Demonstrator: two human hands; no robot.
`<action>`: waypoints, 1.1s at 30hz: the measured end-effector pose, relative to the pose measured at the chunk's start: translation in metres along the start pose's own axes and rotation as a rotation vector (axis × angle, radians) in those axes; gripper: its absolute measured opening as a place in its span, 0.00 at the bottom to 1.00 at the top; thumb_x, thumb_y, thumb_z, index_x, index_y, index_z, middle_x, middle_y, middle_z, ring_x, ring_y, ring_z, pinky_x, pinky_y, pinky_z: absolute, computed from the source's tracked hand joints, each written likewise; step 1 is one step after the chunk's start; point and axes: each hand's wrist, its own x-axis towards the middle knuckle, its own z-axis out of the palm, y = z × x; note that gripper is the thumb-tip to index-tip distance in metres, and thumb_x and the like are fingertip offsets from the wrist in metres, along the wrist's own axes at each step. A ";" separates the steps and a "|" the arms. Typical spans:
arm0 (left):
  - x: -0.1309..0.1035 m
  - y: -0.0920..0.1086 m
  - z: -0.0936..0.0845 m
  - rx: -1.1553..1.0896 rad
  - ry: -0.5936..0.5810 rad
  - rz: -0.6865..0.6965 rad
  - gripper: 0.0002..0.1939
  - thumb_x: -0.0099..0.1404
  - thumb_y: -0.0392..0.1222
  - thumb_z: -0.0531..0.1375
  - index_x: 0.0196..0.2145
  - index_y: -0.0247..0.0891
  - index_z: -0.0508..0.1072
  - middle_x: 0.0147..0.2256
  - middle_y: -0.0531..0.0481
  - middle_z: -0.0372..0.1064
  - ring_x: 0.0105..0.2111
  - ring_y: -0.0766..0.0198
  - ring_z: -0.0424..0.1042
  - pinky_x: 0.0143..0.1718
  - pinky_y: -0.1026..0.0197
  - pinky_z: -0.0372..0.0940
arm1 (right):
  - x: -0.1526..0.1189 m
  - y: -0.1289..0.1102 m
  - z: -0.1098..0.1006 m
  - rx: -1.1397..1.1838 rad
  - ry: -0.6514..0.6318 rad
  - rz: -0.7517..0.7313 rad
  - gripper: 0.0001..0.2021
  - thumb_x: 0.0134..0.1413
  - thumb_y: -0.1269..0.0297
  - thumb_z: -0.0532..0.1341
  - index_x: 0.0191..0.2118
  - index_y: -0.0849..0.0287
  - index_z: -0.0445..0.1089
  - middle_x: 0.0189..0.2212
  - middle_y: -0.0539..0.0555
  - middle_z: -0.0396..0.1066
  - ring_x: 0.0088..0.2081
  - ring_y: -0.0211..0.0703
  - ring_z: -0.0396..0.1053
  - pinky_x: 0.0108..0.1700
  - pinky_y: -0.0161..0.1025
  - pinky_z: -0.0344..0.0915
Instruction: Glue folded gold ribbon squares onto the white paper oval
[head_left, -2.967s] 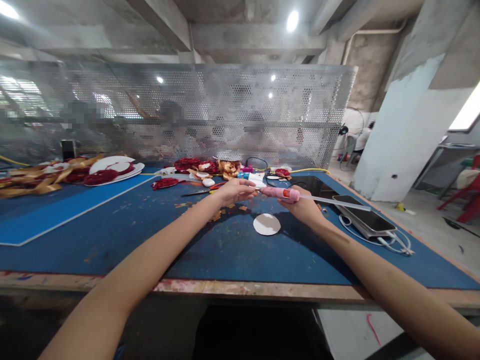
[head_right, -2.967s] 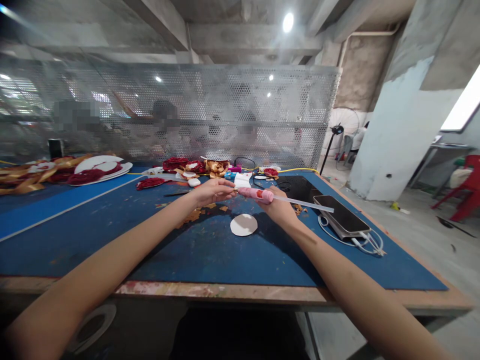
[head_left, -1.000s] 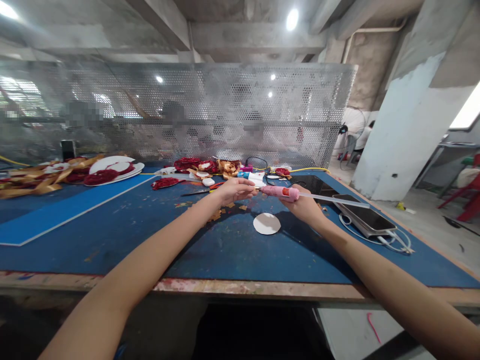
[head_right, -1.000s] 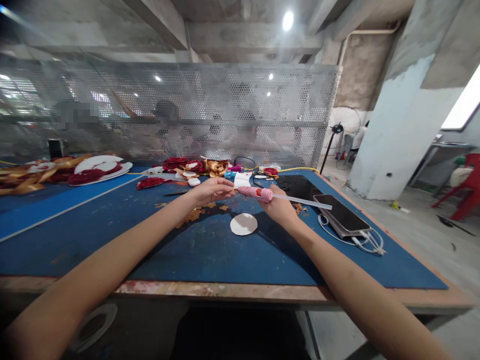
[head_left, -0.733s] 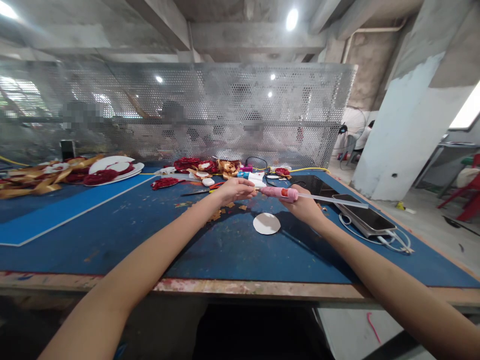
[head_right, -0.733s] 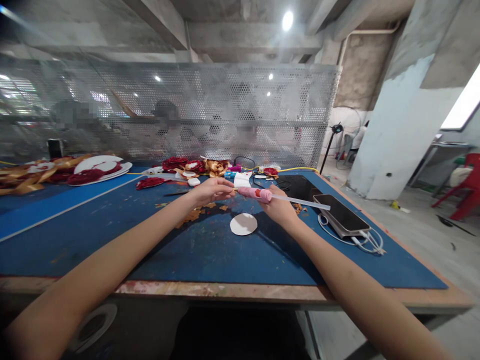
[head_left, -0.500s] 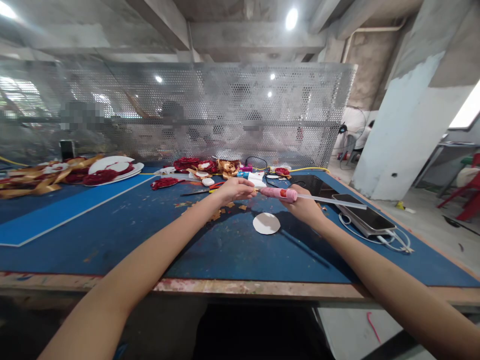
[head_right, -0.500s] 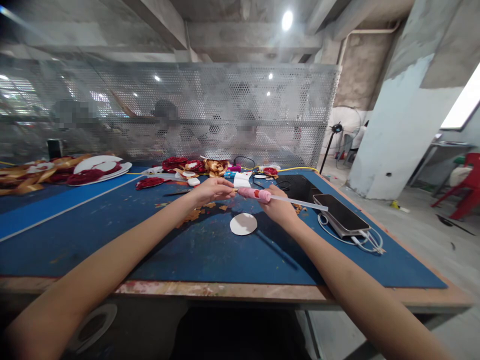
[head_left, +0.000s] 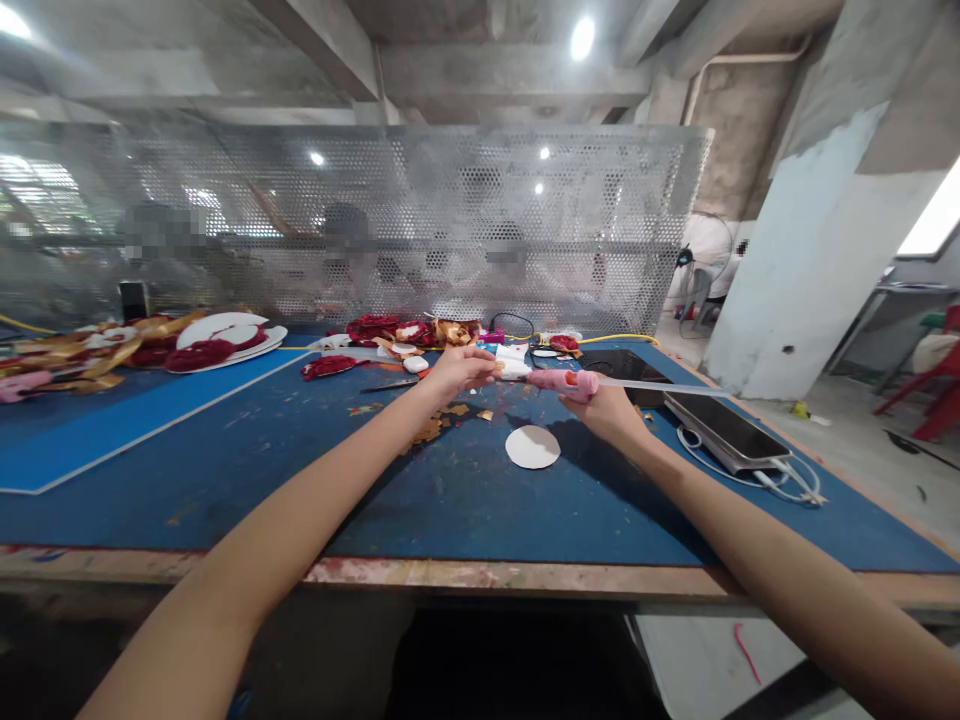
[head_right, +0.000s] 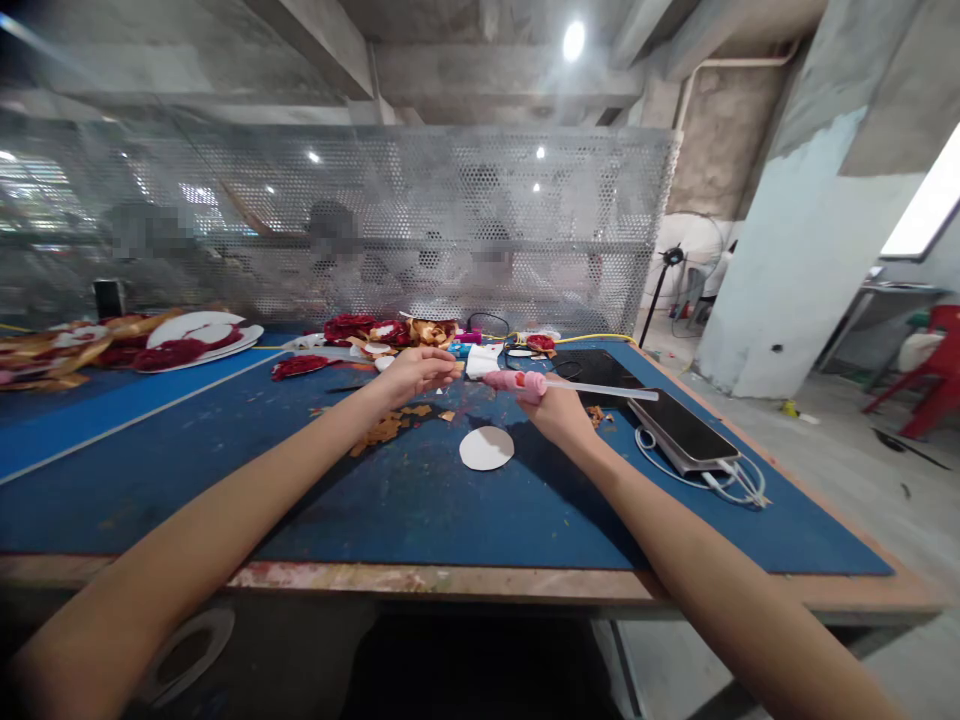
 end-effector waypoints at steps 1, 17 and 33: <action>0.000 0.000 0.000 -0.005 0.008 0.011 0.05 0.56 0.25 0.61 0.29 0.30 0.69 0.23 0.46 0.73 0.23 0.71 0.71 0.30 0.67 0.65 | 0.001 0.000 -0.001 0.043 -0.018 -0.006 0.21 0.45 0.73 0.56 0.46 0.50 0.72 0.39 0.49 0.74 0.41 0.46 0.69 0.44 0.41 0.64; 0.007 -0.007 -0.003 0.075 -0.054 0.070 0.05 0.54 0.25 0.60 0.30 0.30 0.72 0.23 0.48 0.71 0.22 0.72 0.69 0.25 0.68 0.59 | 0.003 0.013 0.006 -0.108 0.016 0.163 0.13 0.40 0.69 0.58 0.36 0.57 0.73 0.29 0.51 0.73 0.29 0.42 0.67 0.30 0.36 0.61; 0.005 -0.009 -0.002 0.109 -0.069 0.052 0.09 0.53 0.26 0.59 0.33 0.33 0.70 0.24 0.49 0.71 0.25 0.71 0.70 0.28 0.67 0.62 | 0.002 0.017 0.011 -0.219 0.105 0.186 0.06 0.42 0.67 0.57 0.31 0.59 0.63 0.29 0.54 0.66 0.30 0.42 0.65 0.33 0.39 0.63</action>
